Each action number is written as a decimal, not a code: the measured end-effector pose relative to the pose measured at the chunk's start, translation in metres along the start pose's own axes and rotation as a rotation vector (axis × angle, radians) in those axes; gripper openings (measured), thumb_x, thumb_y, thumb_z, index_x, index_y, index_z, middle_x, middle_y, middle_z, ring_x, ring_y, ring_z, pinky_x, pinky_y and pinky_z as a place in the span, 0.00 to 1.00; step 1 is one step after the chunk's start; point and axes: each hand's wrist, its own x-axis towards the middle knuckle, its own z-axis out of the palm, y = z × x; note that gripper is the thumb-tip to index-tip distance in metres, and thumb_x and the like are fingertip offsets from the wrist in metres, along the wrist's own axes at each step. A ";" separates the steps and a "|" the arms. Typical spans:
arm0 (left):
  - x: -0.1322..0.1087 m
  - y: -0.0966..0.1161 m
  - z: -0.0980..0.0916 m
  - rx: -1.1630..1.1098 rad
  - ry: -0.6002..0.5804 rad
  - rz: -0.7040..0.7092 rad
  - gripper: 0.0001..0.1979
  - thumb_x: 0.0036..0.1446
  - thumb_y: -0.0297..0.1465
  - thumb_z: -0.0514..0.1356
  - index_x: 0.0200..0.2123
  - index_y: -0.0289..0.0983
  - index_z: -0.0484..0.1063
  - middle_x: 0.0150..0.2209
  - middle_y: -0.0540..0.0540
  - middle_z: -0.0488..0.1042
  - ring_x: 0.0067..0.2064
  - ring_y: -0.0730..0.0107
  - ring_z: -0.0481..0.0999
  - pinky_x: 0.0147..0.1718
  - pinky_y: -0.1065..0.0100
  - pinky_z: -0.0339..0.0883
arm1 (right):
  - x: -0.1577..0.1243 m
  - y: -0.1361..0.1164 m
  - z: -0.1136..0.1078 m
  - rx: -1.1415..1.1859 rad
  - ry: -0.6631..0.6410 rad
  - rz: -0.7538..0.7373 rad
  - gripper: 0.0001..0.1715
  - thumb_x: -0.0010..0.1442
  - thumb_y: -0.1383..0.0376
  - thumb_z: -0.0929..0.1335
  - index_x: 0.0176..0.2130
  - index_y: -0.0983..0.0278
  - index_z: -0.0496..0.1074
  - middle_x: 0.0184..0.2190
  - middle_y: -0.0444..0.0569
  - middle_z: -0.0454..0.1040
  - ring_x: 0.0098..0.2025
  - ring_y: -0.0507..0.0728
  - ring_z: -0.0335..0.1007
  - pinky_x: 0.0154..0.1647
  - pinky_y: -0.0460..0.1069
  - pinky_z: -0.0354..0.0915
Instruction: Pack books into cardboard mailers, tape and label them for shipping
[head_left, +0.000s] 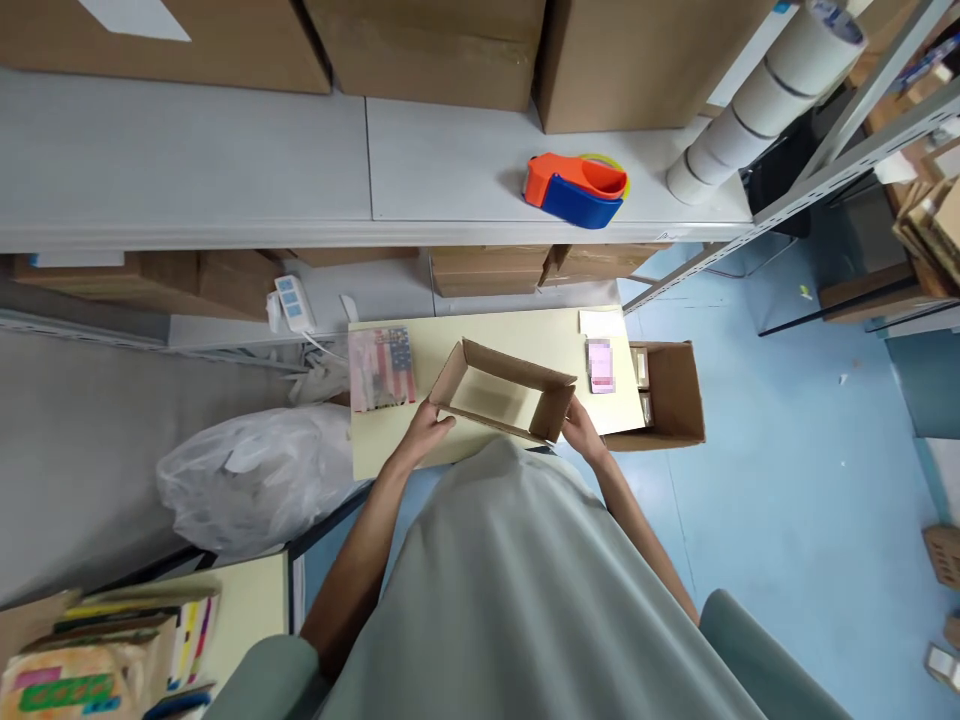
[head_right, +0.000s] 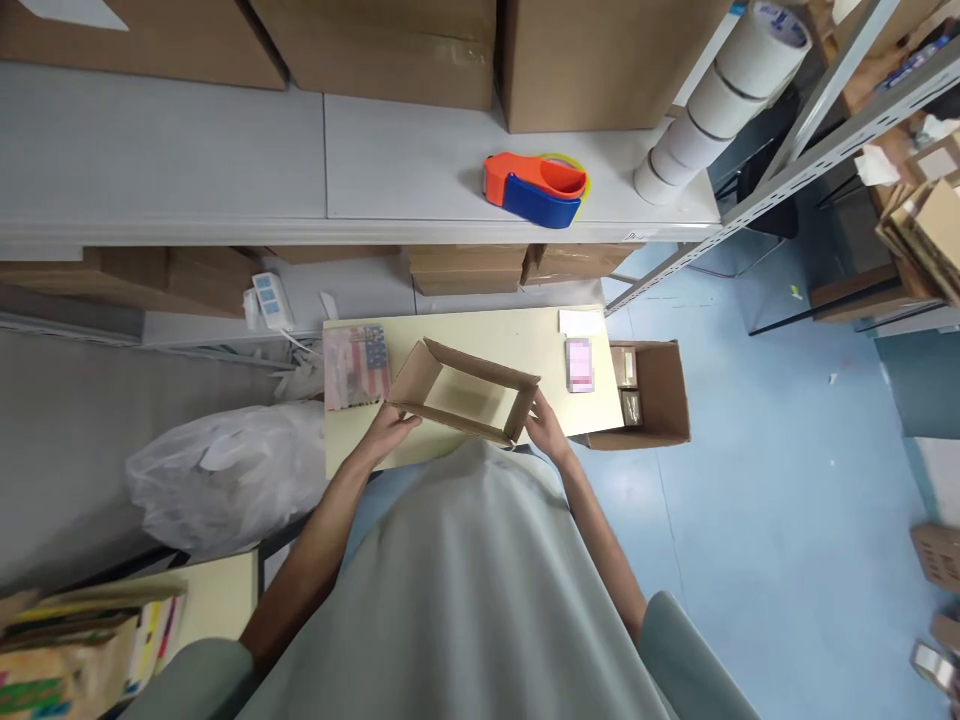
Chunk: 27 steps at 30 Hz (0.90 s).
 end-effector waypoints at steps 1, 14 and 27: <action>0.001 0.002 0.002 -0.003 -0.001 -0.027 0.27 0.43 0.36 0.66 0.50 0.38 0.81 0.46 0.41 0.84 0.59 0.43 0.79 0.65 0.49 0.69 | 0.004 -0.004 -0.006 0.002 -0.023 -0.008 0.36 0.66 0.44 0.71 0.67 0.54 0.70 0.65 0.53 0.77 0.65 0.69 0.74 0.64 0.65 0.75; -0.013 0.033 0.037 -0.285 0.117 -0.245 0.46 0.52 0.63 0.70 0.63 0.37 0.75 0.59 0.33 0.81 0.62 0.43 0.80 0.57 0.51 0.78 | 0.059 -0.031 -0.059 0.153 -0.272 0.093 0.48 0.67 0.40 0.73 0.78 0.45 0.60 0.78 0.45 0.61 0.79 0.68 0.58 0.76 0.67 0.63; 0.013 0.033 0.049 -0.139 0.288 -0.222 0.41 0.43 0.54 0.77 0.56 0.36 0.78 0.59 0.34 0.81 0.58 0.46 0.82 0.58 0.53 0.77 | 0.071 -0.028 -0.044 0.145 -0.209 0.045 0.54 0.64 0.42 0.76 0.79 0.50 0.58 0.76 0.50 0.64 0.76 0.69 0.63 0.71 0.65 0.70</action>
